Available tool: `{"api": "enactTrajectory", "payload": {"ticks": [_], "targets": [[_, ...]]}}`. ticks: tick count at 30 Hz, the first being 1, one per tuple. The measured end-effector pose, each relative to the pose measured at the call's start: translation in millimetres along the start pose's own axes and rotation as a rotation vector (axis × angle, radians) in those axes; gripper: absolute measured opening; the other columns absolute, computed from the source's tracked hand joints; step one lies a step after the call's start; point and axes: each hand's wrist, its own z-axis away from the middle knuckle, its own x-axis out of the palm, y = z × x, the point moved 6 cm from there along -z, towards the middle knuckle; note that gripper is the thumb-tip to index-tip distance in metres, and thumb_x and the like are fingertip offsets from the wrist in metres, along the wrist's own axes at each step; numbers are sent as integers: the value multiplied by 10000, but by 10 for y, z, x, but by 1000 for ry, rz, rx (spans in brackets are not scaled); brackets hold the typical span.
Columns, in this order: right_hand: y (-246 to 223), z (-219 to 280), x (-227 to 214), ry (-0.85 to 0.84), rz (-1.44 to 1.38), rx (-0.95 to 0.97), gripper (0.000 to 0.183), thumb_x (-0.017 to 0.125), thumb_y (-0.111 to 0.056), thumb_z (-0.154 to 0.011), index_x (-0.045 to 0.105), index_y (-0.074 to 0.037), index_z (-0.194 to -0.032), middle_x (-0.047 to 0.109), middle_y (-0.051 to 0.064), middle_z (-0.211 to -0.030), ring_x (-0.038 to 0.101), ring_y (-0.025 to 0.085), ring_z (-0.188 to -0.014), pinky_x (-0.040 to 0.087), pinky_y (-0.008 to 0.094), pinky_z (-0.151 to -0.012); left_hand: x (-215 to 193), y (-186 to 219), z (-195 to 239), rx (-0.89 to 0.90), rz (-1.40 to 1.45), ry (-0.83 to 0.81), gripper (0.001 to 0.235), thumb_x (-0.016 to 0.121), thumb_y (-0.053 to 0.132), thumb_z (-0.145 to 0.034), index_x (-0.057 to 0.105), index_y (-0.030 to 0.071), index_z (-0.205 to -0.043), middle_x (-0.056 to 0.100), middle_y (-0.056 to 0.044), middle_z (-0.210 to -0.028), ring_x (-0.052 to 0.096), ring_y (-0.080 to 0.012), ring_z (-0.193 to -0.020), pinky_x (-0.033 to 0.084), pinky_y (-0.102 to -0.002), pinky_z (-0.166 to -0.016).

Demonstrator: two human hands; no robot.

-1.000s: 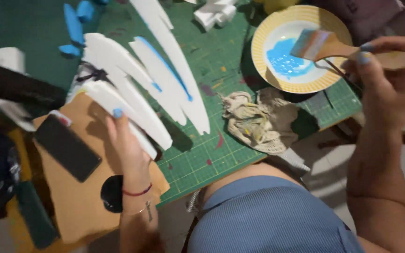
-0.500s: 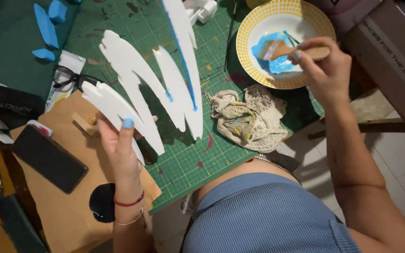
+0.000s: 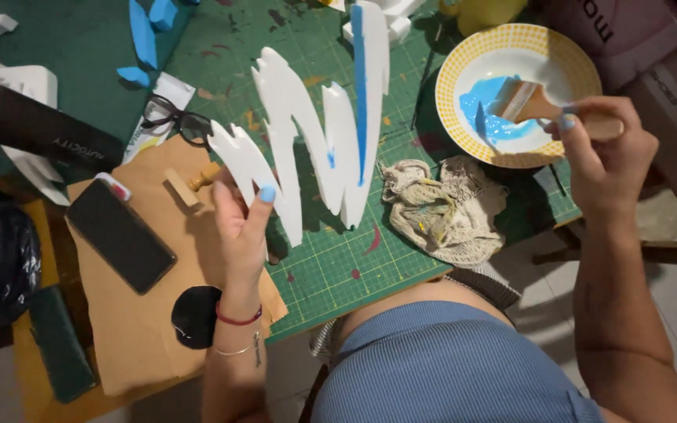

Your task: The person is painting white foam letters with blue paint using a paintbrush on a green cutting mat.

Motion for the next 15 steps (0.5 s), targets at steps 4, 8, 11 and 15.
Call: {"api": "enactTrajectory", "payload": {"ticks": [4, 8, 11, 15], "targets": [[-136, 27, -36, -41, 42, 46, 122, 694, 5, -1293, 730, 91, -1371, 777, 221, -1216, 799, 322, -1136, 575, 390, -892, -7, -41, 9, -52, 30, 6, 572, 724, 240, -1065, 441, 89, -1539, 675, -78, -1336, 670, -166, -1205, 585, -324, -1059], [-198, 71, -129, 48, -49, -88, 209, 595, 103, -1312, 698, 209, -1459, 735, 326, -1254, 783, 398, -1106, 607, 437, -945, 4, -90, 4, -70, 54, -47, 721, 770, 110, -1014, 368, 120, -1613, 689, -114, -1393, 694, -237, -1282, 622, -404, -1081], [-38, 156, -152, 158, -371, 31, 301, 635, -84, -1302, 623, 167, -1468, 620, 276, -1280, 681, 345, -1059, 667, 451, -1051, 36, -22, -2, -99, 40, -67, 740, 786, 104, -994, 361, 146, -1598, 687, -114, -1393, 706, -243, -1271, 609, -407, -1091], [-126, 196, -186, 224, -392, 70, 339, 535, 148, -1123, 644, 128, -1443, 647, 296, -1127, 724, 351, -1013, 558, 362, -879, 36, 17, 22, -48, 43, -43, 662, 795, 50, -975, 437, 121, -1527, 716, -93, -1241, 722, -195, -1085, 621, -349, -958]]}}
